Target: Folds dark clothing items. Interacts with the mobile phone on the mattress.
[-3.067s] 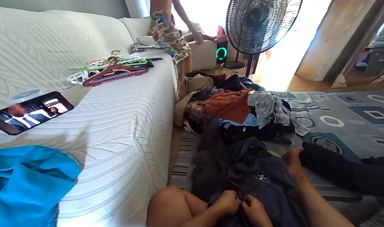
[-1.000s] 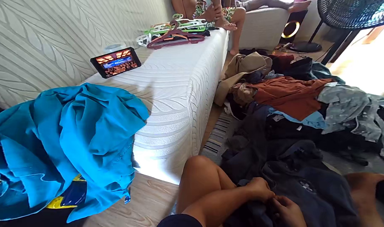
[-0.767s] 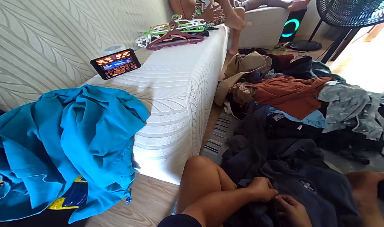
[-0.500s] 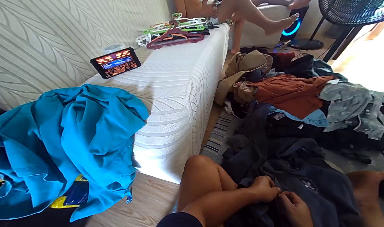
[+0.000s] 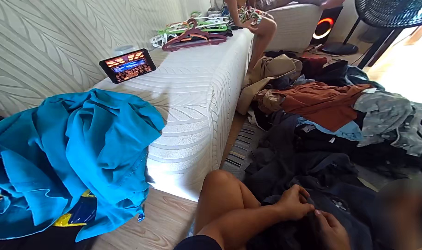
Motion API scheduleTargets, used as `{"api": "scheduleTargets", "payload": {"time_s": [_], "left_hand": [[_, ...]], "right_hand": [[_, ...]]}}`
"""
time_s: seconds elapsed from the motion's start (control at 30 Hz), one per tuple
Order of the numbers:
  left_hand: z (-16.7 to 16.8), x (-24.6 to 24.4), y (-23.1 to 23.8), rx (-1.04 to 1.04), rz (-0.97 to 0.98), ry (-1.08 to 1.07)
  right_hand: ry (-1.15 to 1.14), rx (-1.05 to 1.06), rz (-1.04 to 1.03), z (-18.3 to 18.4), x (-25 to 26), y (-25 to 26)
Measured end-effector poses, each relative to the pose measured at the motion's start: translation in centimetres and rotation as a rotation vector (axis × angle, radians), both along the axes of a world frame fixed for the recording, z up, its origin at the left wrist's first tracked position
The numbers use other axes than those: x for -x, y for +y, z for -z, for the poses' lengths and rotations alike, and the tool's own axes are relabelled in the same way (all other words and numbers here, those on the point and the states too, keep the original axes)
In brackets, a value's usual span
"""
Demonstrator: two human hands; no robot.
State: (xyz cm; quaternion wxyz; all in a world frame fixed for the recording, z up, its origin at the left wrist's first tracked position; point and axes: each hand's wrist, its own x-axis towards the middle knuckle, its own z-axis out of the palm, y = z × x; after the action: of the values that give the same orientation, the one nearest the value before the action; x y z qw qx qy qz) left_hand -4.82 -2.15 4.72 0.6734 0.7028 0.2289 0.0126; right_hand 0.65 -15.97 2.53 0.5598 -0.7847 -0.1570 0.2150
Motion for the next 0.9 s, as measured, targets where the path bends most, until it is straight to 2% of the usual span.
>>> {"api": "scheduleTargets", "payload": {"time_s": [0.13, 0.27, 0.33, 0.47, 0.63, 0.8, 0.9], "left_hand": [[-3.3, 0.0, 1.2, 0.104, -0.228, -0.143], [-5.9, 0.5, 3.5, 0.185, -0.426, -0.313], [-6.4, 0.8, 4.2, 0.195, -0.412, -0.349], [-6.0, 1.2, 2.3, 0.162, -0.246, -0.309], [-4.3, 1.0, -0.5, 0.098, -0.096, -0.294], [-4.2, 1.2, -0.8, 0.009, -0.078, -0.224], [-3.8, 1.6, -1.2, -0.013, -0.003, -0.124]], "right_hand": [[-0.548, 0.172, -0.137, -3.0, 1.4, -0.2], [-0.791, 0.224, -0.146, -4.4, 2.5, -0.1], [-0.833, 0.216, -0.13, -4.5, 2.9, 0.3], [-0.655, 0.175, -0.143, -4.8, 3.3, 1.1], [-0.323, 0.018, -0.025, -4.1, 1.5, 0.5], [-0.206, -0.057, 0.024, -4.8, 0.2, -0.2], [-0.156, -0.139, 0.009, -4.9, 0.0, -0.1]]}}
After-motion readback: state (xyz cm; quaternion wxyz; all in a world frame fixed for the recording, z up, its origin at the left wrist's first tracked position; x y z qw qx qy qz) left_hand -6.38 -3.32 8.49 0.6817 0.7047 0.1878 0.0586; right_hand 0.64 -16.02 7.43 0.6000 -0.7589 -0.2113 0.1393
